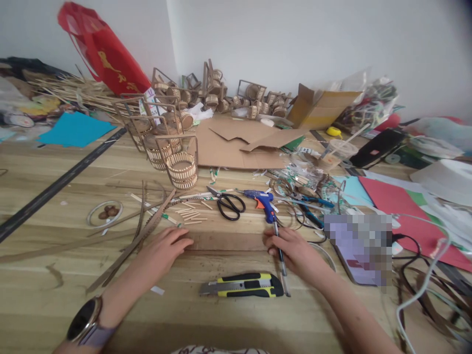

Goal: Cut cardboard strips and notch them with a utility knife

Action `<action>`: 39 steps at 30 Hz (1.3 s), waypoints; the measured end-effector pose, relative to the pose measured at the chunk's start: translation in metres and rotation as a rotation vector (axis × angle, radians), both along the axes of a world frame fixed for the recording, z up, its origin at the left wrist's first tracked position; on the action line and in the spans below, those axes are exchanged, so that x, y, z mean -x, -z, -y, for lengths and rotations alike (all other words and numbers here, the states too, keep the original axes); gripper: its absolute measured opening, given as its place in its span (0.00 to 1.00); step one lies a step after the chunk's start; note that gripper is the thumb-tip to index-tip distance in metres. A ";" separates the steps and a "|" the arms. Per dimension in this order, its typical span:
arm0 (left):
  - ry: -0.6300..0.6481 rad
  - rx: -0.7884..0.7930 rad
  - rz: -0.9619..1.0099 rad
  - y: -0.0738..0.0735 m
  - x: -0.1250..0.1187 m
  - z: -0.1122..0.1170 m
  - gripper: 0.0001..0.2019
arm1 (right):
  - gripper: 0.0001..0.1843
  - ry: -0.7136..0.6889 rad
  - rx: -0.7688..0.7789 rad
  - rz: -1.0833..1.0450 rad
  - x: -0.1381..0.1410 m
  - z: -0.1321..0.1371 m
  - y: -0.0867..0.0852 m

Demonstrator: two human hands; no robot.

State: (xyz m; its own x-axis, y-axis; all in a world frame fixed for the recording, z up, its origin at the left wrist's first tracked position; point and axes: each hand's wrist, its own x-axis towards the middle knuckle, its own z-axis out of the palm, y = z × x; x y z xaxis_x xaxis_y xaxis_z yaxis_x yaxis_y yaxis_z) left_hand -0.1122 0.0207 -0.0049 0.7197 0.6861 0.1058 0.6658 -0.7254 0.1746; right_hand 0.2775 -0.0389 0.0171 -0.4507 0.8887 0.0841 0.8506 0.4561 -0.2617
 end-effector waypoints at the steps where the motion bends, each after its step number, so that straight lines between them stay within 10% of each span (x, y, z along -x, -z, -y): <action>1: -0.001 0.003 0.002 0.000 0.000 0.000 0.24 | 0.10 -0.004 -0.009 0.000 0.000 0.000 0.001; 24: 0.000 0.032 0.034 0.007 -0.002 0.002 0.23 | 0.08 0.119 -0.202 0.209 -0.008 0.010 0.008; 39: -0.011 0.064 0.031 0.002 -0.002 0.001 0.24 | 0.12 0.162 -0.038 0.083 -0.018 0.010 0.004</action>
State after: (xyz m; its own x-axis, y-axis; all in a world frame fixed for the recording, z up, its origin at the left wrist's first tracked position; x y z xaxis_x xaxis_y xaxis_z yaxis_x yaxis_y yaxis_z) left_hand -0.1102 0.0193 -0.0065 0.7089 0.7002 0.0841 0.6674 -0.7046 0.2411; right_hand 0.2951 -0.0489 0.0134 -0.3089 0.9471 0.0874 0.9315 0.3198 -0.1732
